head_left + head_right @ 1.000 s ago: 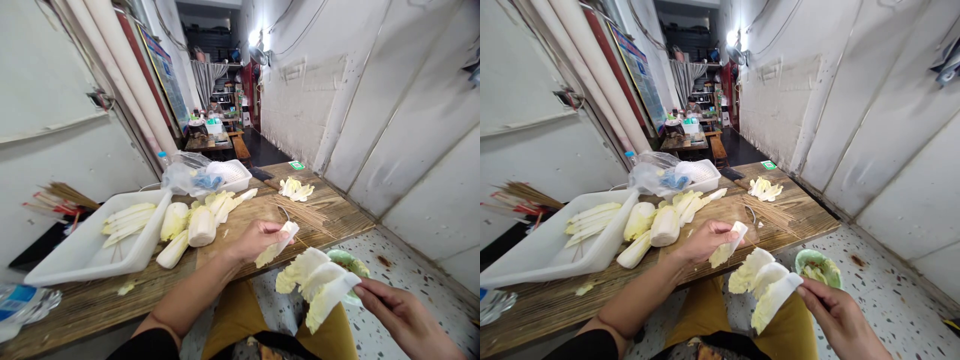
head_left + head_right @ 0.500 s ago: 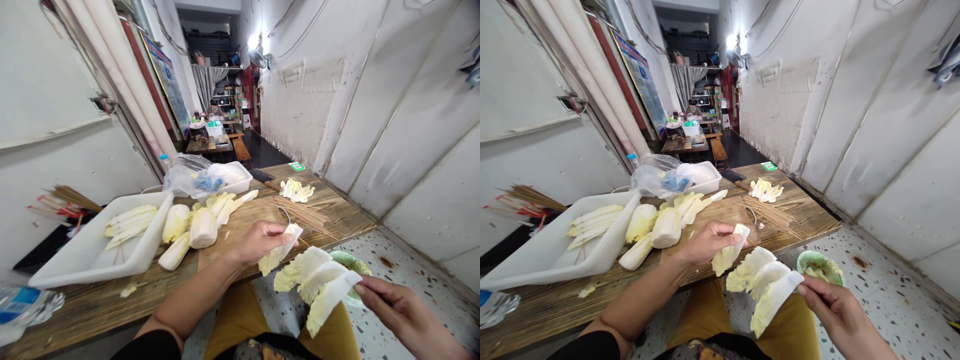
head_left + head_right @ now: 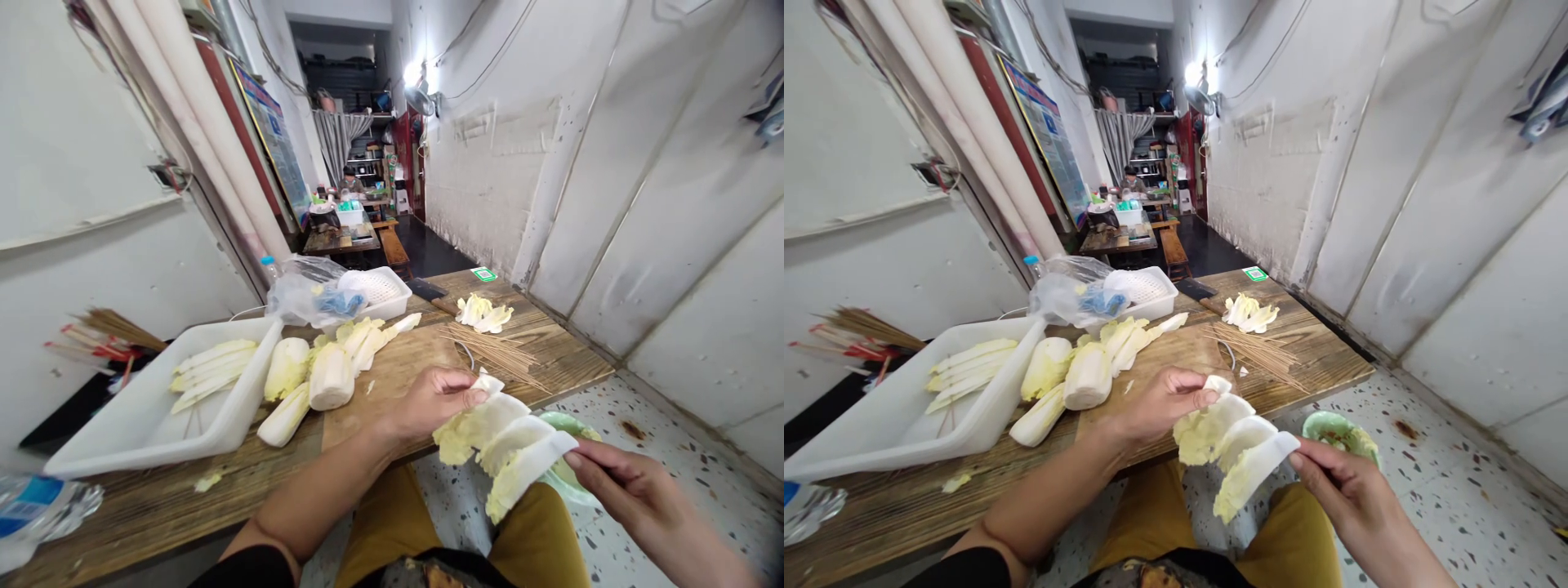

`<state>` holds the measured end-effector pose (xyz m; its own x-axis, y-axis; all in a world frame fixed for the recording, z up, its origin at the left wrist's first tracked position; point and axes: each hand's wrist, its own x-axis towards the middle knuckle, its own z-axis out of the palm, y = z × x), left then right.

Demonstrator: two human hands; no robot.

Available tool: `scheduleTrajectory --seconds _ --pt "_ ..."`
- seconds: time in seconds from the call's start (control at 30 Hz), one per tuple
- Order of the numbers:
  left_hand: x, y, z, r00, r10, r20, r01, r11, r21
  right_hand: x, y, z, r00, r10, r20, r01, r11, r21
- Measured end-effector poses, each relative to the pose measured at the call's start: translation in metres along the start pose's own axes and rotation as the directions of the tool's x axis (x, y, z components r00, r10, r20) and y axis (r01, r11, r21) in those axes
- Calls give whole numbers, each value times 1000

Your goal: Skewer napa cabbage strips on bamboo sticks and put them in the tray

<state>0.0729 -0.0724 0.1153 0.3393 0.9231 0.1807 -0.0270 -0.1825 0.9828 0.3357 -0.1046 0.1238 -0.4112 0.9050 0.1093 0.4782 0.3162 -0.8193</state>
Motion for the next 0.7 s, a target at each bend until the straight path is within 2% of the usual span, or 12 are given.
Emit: scheduleTrajectory --seconds 0.17,0.27,0.3,0.33,0.37,0.43,0.5,0.53,0.57,0.6,0.7 --pt "5 -5 -5 999 -16 36 15 1000 24 6 -4 5 999 -46 11 46 999 -23" --pt "8 -1 -14 999 19 43 -16 998 -66 10 -5 3 993 -87 -82 82 995 -53" --pt "8 1 -17 999 47 15 -45 993 -107 11 -4 3 983 -120 -138 109 990 -84" --pt "7 2 -20 996 79 -44 -84 987 -136 12 -1 4 960 -177 -217 151 980 -133" --pt "5 3 -22 988 102 -118 -120 981 -155 13 2 7 918 -256 -305 201 959 -199" --pt "0 -1 -21 976 86 -199 -133 962 -239 18 10 20 773 -456 -441 311 879 -362" --pt "-5 -10 -15 992 25 -125 -79 890 -450 26 17 44 669 -618 -413 414 771 -484" --pt "-7 -15 -11 997 11 -70 -49 820 -570 31 20 59 650 -660 -378 426 728 -537" --pt "-9 -21 -7 999 6 -50 -38 740 -672 37 22 75 660 -681 -318 441 694 -570" --pt "-11 -26 -4 997 -4 -79 -56 663 -747 42 24 90 668 -689 -282 460 680 -571" --pt "-15 -40 -8 969 -104 -226 -140 525 -840 56 29 124 685 -691 -229 504 677 -536"
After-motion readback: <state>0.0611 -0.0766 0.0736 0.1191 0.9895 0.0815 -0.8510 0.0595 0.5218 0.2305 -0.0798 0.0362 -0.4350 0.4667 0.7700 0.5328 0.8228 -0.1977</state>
